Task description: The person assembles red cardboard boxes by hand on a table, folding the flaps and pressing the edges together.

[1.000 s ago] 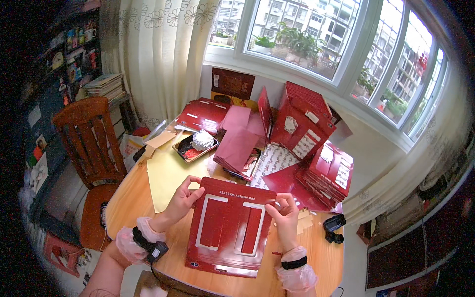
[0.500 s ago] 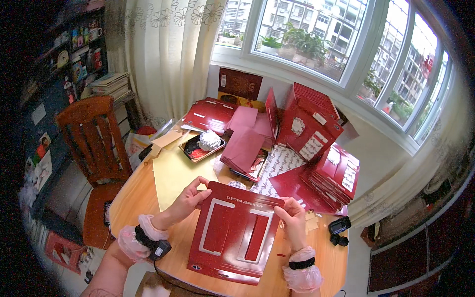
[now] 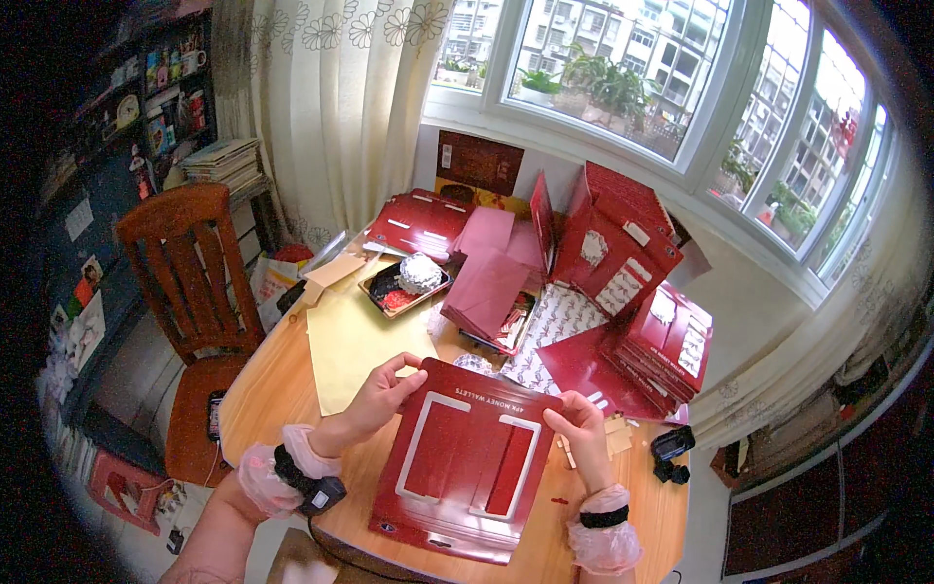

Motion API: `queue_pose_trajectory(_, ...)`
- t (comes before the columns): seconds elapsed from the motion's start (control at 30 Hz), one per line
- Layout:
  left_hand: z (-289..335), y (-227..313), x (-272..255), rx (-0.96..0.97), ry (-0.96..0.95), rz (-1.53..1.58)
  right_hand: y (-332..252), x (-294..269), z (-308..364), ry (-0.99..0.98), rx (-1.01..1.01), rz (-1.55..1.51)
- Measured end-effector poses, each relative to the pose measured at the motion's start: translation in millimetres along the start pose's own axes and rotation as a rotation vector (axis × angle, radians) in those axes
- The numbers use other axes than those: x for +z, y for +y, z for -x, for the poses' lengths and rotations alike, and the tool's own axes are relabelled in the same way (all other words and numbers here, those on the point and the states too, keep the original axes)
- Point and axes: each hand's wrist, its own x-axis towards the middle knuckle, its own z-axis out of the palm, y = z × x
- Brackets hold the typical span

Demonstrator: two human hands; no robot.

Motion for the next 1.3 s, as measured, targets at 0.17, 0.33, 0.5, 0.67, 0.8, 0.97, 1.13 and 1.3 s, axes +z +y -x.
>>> queue_pose_trajectory(0.17, -2, -11, 6, 0.026, 0.014, 0.036, 3, -7, -3, -0.028, -0.004, 0.210)
queue_pose_trajectory(0.33, -6, -22, 4, 0.061, 0.015, 0.023, -21, 4, -11, 0.196, -0.367, 0.633)
queue_pose_trajectory(0.5, -8, -35, 6, 0.111, 0.111, 0.047, -47, -54, -22, 0.512, -0.887, 1.246)
queue_pose_trajectory(0.67, -6, -35, 15, 0.091, 0.126, 0.073, -53, -105, -15, 0.875, -0.865, 1.241)
queue_pose_trajectory(0.8, -6, -37, 17, 0.118, 0.138, 0.087, -56, -124, -20, 1.204, -0.911, 0.860)
queue_pose_trajectory(0.97, -2, -27, 23, 0.051, 0.101, 0.082, -71, -66, -20, 1.005, -0.816, 0.287)
queue_pose_trajectory(1.13, 0, -36, 24, 0.070, 0.083, 0.104, -88, 34, -21, 0.422, -0.931, 0.771)
queue_pose_trajectory(1.3, 6, -34, 19, -0.002, 0.062, 0.089, -51, 107, -19, -0.147, -0.913, 1.082)
